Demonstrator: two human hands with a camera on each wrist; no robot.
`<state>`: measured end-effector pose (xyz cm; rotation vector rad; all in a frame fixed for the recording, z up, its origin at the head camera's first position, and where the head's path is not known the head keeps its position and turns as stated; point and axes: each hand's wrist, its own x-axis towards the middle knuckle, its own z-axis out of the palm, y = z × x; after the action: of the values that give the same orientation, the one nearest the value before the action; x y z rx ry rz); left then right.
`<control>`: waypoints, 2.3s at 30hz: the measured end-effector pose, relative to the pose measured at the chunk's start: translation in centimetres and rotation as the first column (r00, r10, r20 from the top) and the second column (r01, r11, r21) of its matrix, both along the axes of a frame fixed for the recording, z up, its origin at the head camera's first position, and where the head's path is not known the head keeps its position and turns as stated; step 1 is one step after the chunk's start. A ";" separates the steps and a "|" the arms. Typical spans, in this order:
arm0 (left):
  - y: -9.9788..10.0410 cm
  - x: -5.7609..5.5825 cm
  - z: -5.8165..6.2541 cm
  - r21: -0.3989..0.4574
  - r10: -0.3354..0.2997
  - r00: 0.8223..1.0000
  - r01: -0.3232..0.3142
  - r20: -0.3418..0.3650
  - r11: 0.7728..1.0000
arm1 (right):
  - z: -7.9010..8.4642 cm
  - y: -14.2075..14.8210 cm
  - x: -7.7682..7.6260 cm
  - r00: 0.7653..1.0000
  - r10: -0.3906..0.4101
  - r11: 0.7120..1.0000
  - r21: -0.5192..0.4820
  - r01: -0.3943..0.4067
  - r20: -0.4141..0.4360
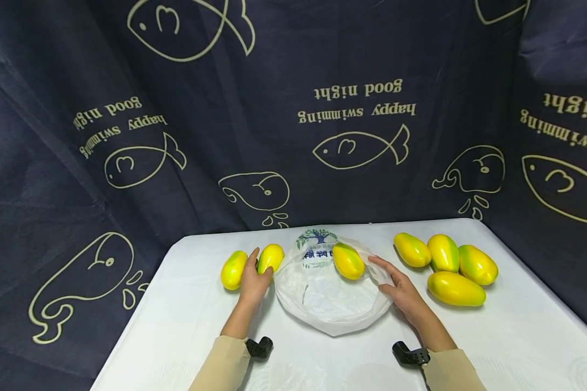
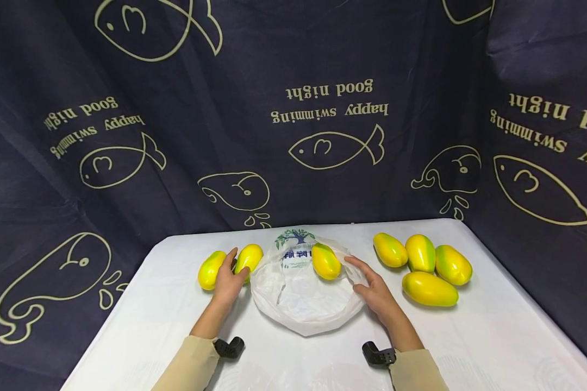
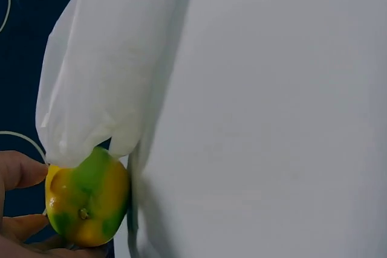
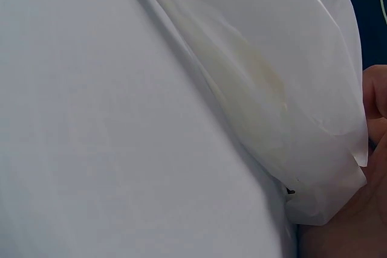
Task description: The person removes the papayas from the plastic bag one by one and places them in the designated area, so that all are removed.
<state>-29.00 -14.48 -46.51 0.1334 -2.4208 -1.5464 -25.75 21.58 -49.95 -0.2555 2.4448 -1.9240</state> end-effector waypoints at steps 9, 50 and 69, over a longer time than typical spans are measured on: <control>0.0 0.0 0.8 -0.015 0.007 0.998 -0.008 -0.063 1.000 | 0.2 0.0 0.0 1.000 -0.004 1.000 0.003 0.004 0.010; 8.6 -0.5 2.3 -0.032 -0.208 0.970 0.205 -0.130 0.978 | 0.2 0.0 0.2 0.999 0.021 0.999 -0.028 -0.022 -0.032; 13.6 -0.4 0.9 0.084 -0.351 0.931 0.344 0.096 0.935 | 0.4 -0.1 0.3 1.000 -0.004 1.000 -0.018 0.003 -0.001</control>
<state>-29.41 -0.84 -45.63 -0.2180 -2.5868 -1.8098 -25.50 21.48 -49.59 -0.2532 2.4316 -1.9486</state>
